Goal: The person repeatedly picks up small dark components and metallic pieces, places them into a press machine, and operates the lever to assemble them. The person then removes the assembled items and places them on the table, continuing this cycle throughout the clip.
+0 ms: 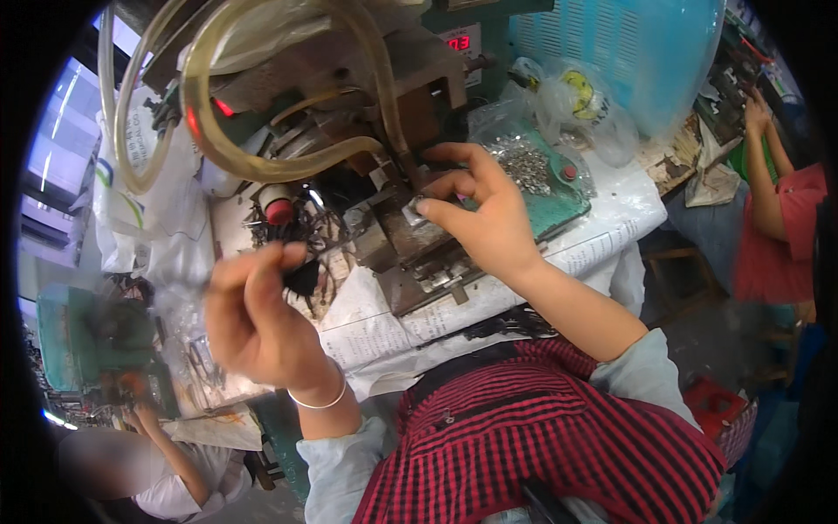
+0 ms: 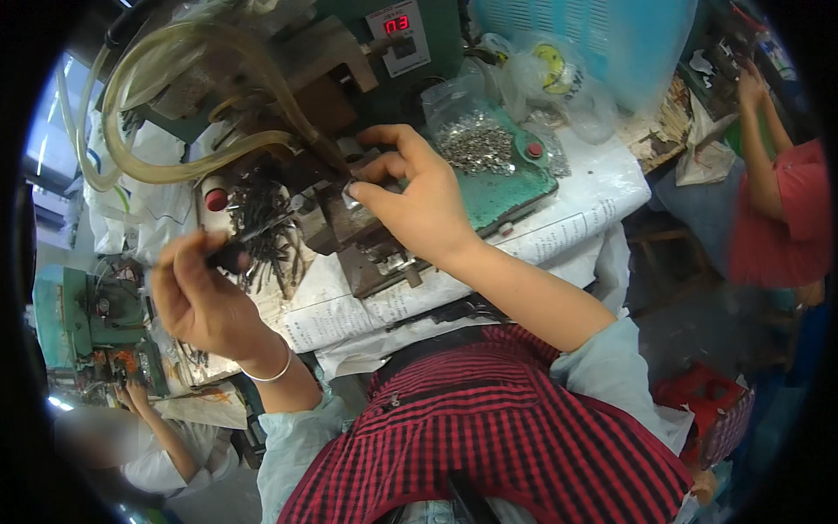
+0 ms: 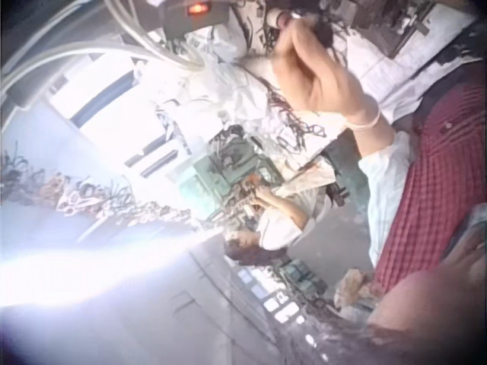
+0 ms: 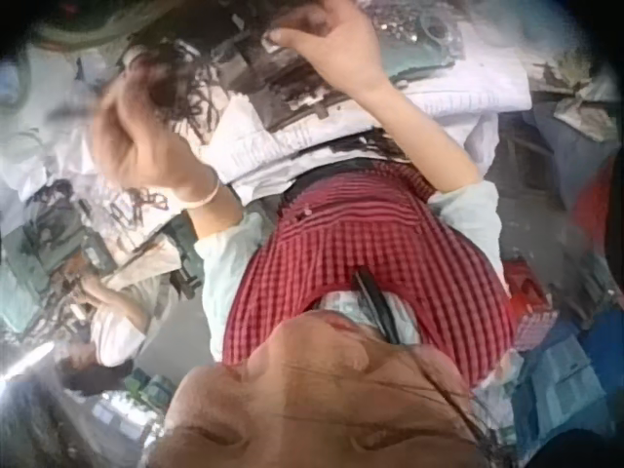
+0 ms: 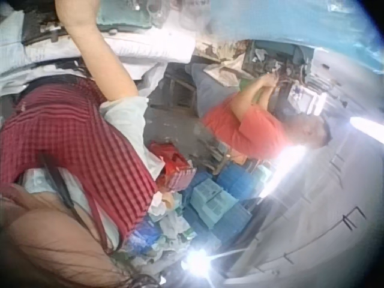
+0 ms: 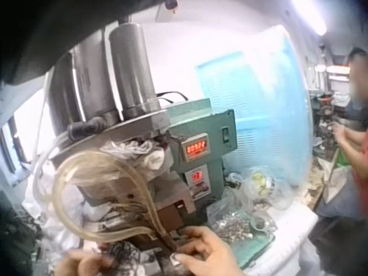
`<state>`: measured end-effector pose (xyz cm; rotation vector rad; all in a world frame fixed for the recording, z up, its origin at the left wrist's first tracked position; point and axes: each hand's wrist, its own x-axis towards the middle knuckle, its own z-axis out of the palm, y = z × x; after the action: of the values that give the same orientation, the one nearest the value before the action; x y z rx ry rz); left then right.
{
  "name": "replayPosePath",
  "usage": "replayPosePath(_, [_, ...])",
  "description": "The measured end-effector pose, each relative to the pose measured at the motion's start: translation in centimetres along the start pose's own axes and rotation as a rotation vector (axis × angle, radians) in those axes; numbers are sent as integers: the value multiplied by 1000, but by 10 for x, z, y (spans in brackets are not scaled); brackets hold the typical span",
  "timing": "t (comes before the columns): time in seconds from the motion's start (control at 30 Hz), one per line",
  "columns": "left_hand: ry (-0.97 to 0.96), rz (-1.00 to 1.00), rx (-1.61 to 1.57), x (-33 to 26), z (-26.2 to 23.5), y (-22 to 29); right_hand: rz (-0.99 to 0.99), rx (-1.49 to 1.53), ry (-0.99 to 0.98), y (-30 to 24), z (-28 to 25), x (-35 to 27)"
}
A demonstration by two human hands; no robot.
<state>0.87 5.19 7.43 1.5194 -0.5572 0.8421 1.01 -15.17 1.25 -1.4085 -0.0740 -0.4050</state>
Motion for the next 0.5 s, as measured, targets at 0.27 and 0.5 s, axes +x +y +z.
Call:
replayPosePath(0.27, [-34, 47, 136, 10, 11, -23, 223, 123, -129, -28, -1, 9])
replayPosePath(0.5, [-532, 637, 334, -42, 31, -18, -116, -595, -66, -18, -51, -3])
